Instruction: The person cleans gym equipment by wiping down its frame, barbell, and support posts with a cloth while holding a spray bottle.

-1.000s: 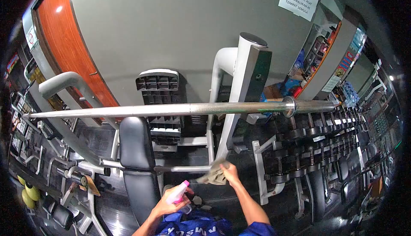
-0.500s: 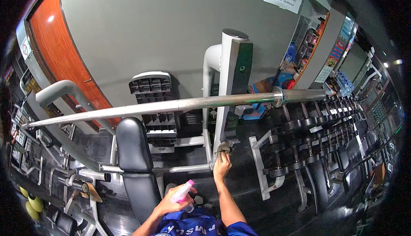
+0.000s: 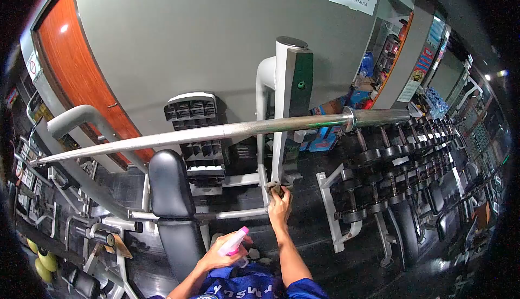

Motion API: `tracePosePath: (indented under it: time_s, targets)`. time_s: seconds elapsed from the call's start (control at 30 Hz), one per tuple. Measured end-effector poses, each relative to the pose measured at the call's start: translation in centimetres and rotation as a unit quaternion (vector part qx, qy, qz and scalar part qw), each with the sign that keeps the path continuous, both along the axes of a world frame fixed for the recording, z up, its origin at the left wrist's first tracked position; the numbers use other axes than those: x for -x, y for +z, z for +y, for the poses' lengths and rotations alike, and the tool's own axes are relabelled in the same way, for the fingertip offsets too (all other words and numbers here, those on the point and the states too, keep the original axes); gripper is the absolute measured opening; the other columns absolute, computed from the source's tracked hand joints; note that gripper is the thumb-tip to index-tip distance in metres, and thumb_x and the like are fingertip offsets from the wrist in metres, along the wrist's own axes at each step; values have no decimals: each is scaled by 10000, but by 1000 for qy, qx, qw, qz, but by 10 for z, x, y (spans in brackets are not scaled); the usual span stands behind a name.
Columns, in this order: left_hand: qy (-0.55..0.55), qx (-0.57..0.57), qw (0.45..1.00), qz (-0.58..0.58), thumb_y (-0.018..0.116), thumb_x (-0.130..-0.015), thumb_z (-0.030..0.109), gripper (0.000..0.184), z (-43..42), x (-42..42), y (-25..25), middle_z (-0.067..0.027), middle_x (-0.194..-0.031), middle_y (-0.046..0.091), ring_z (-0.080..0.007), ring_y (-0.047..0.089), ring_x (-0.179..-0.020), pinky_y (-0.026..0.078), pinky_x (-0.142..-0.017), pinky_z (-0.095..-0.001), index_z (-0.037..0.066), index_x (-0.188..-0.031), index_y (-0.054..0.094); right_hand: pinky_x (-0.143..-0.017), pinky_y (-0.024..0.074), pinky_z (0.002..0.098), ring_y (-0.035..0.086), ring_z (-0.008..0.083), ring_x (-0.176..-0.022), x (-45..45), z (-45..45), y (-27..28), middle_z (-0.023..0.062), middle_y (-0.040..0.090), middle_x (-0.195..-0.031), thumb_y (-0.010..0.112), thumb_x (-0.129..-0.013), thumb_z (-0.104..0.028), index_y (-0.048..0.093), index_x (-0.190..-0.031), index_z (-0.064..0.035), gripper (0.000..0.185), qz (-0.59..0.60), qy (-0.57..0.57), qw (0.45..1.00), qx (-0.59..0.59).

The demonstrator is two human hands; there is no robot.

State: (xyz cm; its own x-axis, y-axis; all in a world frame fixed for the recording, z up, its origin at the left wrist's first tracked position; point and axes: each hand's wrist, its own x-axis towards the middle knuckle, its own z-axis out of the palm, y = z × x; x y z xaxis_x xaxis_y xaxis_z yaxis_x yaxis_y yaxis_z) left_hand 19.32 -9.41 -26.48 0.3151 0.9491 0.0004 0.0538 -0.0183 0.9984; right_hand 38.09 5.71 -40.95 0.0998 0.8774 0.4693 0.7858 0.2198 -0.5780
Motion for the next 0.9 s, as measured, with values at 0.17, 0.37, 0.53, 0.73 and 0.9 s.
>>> tracePosePath:
  time_s: [0.17, 0.37, 0.53, 0.73, 0.9]
  targets:
    - [-30, -46, 998, 39, 677, -778, 21, 343, 7, 1, 5, -55, -969, 635, -130, 597, -786, 493, -707, -278, 48, -1117, 624, -911, 445, 449, 567, 401, -1038, -6, -5, -67, 234, 589, -1090, 677, -876, -197, 609, -1082, 70, 344, 252, -116, 961, 11]
    - [-72, -98, 992, 11, 667, -777, 20, 343, 21, -1, 12, -93, -1001, 645, -182, 631, -870, 498, -777, -307, 31, -1115, 614, -999, 394, 448, 502, 412, -1158, 9, 5, -4, 248, 505, -1211, 670, -854, -107, 636, -1116, 26, 297, 205, -103, 967, -114]
    - [-116, -108, 987, 32, 684, -791, 42, 347, 29, 3, 20, -100, -1038, 649, -204, 639, -922, 502, -808, -310, 25, -1128, 602, -1032, 377, 443, 484, 404, -1187, 15, 10, -16, 235, 482, -1270, 669, -802, -25, 655, -1167, -26, 365, 114, -42, 992, -24]
    - [-46, -66, 996, 48, 696, -792, 24, 455, 10, 14, 15, -73, -1082, 650, -148, 624, -917, 505, -786, -298, 39, -1227, 563, -931, 429, 439, 551, 398, -1065, -13, 1, -83, 216, 570, -1122, 668, -873, -187, 603, -1121, 44, 345, 246, -84, 965, 24]
    - [-18, -3, 999, -30, 677, -829, 15, 438, -6, 9, -19, -68, -1109, 638, -130, 626, -829, 516, -762, -283, 40, -1248, 552, -943, 416, 446, 520, 404, -1108, -31, 10, -22, 230, 531, -1161, 655, -897, -190, 572, -1143, 39, 346, 193, -55, 978, -63]
